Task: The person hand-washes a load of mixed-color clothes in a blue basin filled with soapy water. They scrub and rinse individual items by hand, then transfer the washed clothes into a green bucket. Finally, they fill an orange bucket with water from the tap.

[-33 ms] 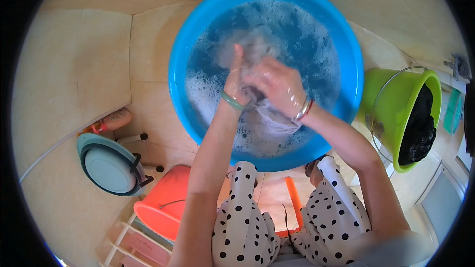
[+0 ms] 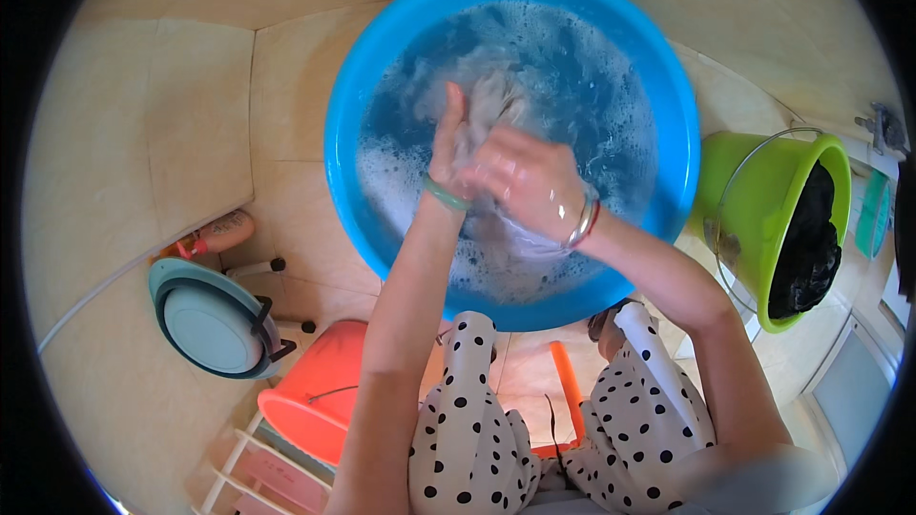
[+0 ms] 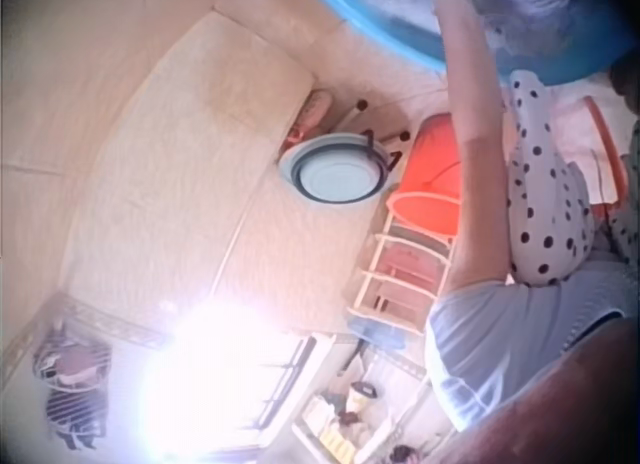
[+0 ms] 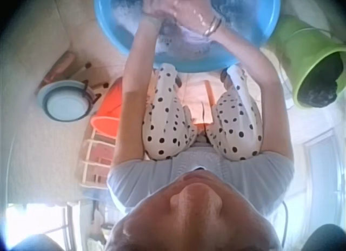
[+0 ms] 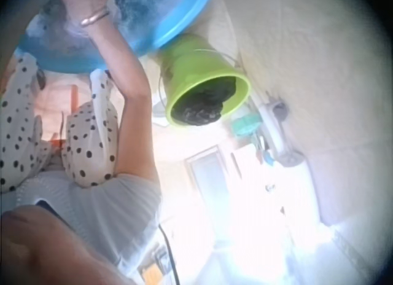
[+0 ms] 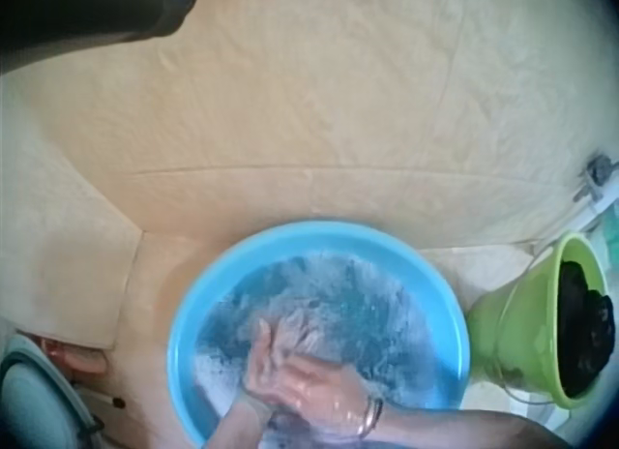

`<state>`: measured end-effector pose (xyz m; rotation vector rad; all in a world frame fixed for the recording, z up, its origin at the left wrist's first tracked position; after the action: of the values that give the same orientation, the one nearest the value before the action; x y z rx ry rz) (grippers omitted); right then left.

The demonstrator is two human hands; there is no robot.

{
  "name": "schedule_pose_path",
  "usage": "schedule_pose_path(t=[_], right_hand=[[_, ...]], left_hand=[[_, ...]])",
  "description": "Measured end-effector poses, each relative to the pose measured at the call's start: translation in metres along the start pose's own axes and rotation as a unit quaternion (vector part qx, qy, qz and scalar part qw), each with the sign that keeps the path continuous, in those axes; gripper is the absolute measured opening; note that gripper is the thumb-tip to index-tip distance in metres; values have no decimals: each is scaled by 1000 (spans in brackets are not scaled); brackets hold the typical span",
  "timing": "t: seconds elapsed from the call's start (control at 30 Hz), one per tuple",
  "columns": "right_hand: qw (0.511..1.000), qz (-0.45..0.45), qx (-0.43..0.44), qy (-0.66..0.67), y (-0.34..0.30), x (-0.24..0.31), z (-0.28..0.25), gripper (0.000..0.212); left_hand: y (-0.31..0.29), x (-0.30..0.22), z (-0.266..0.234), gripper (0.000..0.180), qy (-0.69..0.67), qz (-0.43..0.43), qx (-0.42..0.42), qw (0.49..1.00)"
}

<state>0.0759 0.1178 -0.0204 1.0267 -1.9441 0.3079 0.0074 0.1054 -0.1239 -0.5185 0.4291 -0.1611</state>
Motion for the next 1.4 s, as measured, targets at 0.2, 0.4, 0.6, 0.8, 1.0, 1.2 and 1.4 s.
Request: schedule_pose_path(t=[0.2, 0.4, 0.6, 0.8, 1.0, 1.2, 1.4], right_hand=[[983, -181, -1, 24, -8, 81, -6, 22], [981, -191, -41, -16, 22, 82, -2, 24], [977, -185, -94, -56, 50, 53, -2, 13], [980, 125, -25, -152, 39, -105, -34, 16], [975, 161, -130, 81, -3, -153, -57, 75], [884, 438, 102, -124, -55, -169, -12, 87], [858, 467, 121, -176, -75, -230, -9, 66]], left_hand=[[-19, -4, 14, 52, 33, 44, 3, 998], [-33, 12, 1, 48, 4, 78, -49, 996], [-40, 10, -14, 44, 13, 106, -112, 988], [-31, 11, -3, 42, 50, 45, -168, 983], [-33, -20, -23, 43, 32, 48, -138, 989], [-47, -34, -59, 61, 188, 13, -235, 953], [-63, -44, -42, 94, 261, -101, -268, 922]])
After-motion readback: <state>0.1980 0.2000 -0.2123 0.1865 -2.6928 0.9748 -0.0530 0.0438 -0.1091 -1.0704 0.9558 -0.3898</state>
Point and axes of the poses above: each hand's wrist, its own y-axis towards the middle knuckle, its own z-axis out of the palm, x = y × z, the point moved 8 cm from there along y, towards the middle knuckle, and after that the axes turned 5 degrees about y, right-handed, at the moved point
